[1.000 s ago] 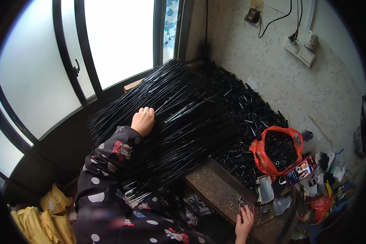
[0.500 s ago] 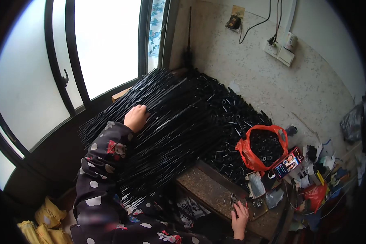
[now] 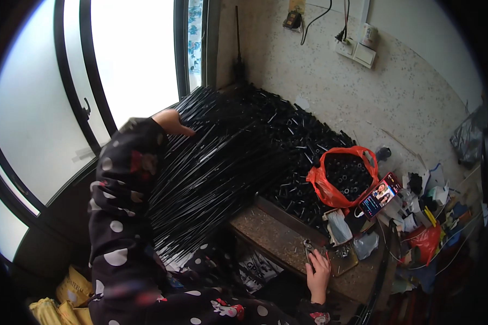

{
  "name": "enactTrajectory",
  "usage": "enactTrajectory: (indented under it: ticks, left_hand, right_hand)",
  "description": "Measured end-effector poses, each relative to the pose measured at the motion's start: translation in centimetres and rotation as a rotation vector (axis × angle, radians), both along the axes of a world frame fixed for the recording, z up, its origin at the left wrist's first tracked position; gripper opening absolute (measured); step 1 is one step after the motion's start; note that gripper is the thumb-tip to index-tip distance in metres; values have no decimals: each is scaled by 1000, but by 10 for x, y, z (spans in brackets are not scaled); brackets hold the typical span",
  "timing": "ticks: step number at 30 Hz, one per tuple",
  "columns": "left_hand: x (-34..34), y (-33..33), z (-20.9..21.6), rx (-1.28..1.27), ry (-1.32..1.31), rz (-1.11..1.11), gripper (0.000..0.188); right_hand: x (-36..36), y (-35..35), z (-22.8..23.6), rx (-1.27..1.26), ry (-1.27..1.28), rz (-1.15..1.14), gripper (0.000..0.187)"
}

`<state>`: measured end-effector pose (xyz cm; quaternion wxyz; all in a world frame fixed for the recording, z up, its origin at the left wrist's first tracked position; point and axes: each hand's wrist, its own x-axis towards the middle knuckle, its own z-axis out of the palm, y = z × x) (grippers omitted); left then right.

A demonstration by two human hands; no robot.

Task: The person is aligning synthetic hair strands and securing them into plastic clips using a crimping tool.

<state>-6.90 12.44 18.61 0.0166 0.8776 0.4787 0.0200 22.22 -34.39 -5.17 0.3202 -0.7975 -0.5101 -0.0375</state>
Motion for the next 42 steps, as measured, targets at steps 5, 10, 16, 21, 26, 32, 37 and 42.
enactTrajectory:
  ticks: [5,10,16,21,26,32,37,42]
  left_hand:
    - [18,-9,50,-156,-259,26,42]
    - [59,5,8,-140,-529,-72,43]
    - [153,-37,37,210,-604,-321,52]
    - [210,-49,48,-25,-450,-248,63]
    - [240,-49,11,11,-701,-336,39]
    - [271,-157,36,-109,-1251,-337,31]
    - [264,-192,1,-277,-1518,-320,30]
    - [237,-226,-101,-514,-1684,-460,25]
  right_hand:
    - [2,-2,0,1,27,-20,31]
    - [0,0,1,20,51,-11,30]
    - [-1,-1,0,8,49,-9,29]
    - [1,-1,-2,10,37,-4,29]
    - [-1,-3,-2,-9,46,-19,29]
    - [0,-18,1,-36,74,-73,30]
    - [0,-17,-1,-72,68,-73,31]
    - [-6,-26,16,-85,77,-124,31]
